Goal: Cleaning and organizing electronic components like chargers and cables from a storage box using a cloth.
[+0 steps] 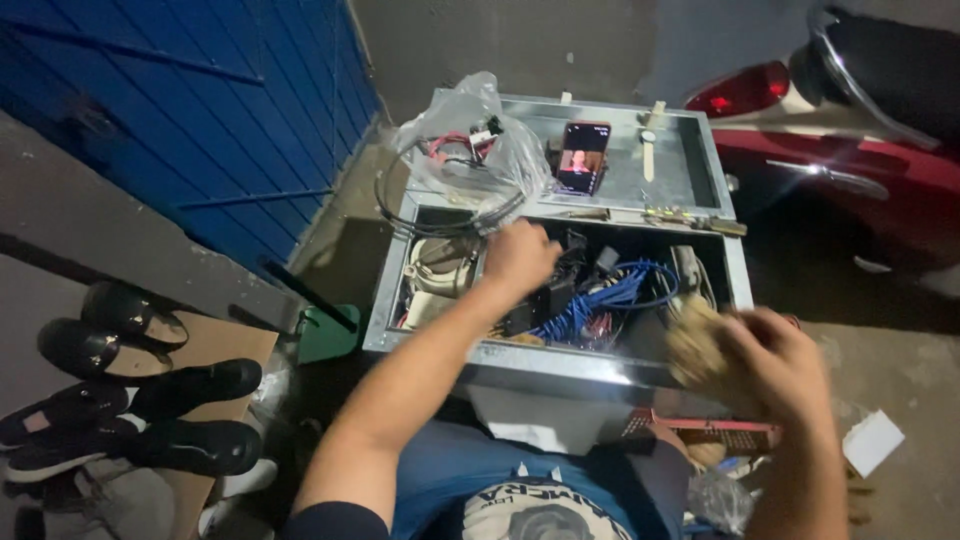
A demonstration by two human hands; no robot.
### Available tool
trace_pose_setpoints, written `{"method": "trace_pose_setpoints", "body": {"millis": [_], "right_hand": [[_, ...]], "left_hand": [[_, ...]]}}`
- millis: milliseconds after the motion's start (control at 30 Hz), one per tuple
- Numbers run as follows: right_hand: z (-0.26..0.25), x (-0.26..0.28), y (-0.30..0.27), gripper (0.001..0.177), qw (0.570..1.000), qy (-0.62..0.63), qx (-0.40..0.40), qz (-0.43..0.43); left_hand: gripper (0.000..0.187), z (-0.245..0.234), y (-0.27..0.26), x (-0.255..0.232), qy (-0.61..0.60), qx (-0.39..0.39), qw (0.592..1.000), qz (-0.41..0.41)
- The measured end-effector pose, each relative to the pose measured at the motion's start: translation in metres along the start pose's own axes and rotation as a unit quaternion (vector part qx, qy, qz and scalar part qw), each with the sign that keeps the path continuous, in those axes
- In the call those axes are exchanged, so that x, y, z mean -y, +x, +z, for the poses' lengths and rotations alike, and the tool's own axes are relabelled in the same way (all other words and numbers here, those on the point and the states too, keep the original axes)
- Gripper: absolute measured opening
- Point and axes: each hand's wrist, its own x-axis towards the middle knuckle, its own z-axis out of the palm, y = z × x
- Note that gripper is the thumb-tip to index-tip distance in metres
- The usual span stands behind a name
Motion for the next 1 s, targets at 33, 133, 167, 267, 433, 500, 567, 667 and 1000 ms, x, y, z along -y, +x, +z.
{"method": "trace_pose_setpoints", "body": {"millis": [33,133,167,267,433,500,567,667,1000], "right_hand": [[-0.011,-0.015,-0.011,0.036,1.000,-0.001,0.002,-0.002],[-0.047,-0.086,-0.038,0.038,0.988,0.081,-0.086,0.100],[-0.058,-0.125,-0.043,0.038,0.984,0.106,-0.118,0.084],[-0.051,-0.308,-0.029,0.041,0.981,0.058,-0.170,0.069],[-0.121,-0.398,-0.034,0.043,0.978,-0.023,-0.190,0.078],[-0.126,-0.401,-0.033,0.044,0.979,-0.041,-0.182,0.084],[-0.129,-0.401,-0.034,0.045,0.979,-0.053,-0.176,0.087],[-0.129,-0.393,-0.032,0.046,0.980,-0.067,-0.168,0.088],[-0.064,-0.222,-0.047,0.027,0.986,-0.028,-0.160,0.026]], "left_hand": [[0.028,-0.003,0.015,0.021,0.000,-0.002,1.000,-0.003],[0.016,-0.018,0.058,0.084,-0.130,-0.055,0.987,-0.072],[0.017,-0.027,0.072,0.106,-0.100,-0.097,0.987,-0.075],[0.028,-0.012,0.101,0.182,-0.077,-0.144,0.986,-0.030],[0.032,-0.032,0.099,0.177,-0.045,-0.076,0.996,0.028],[0.051,-0.059,0.084,0.140,-0.038,0.216,0.976,-0.002],[0.052,-0.057,0.066,0.132,0.014,0.260,0.965,0.033],[0.043,-0.054,0.046,0.128,0.099,0.296,0.948,0.067],[0.018,-0.086,0.031,0.161,0.009,-0.056,0.982,0.181]]}}
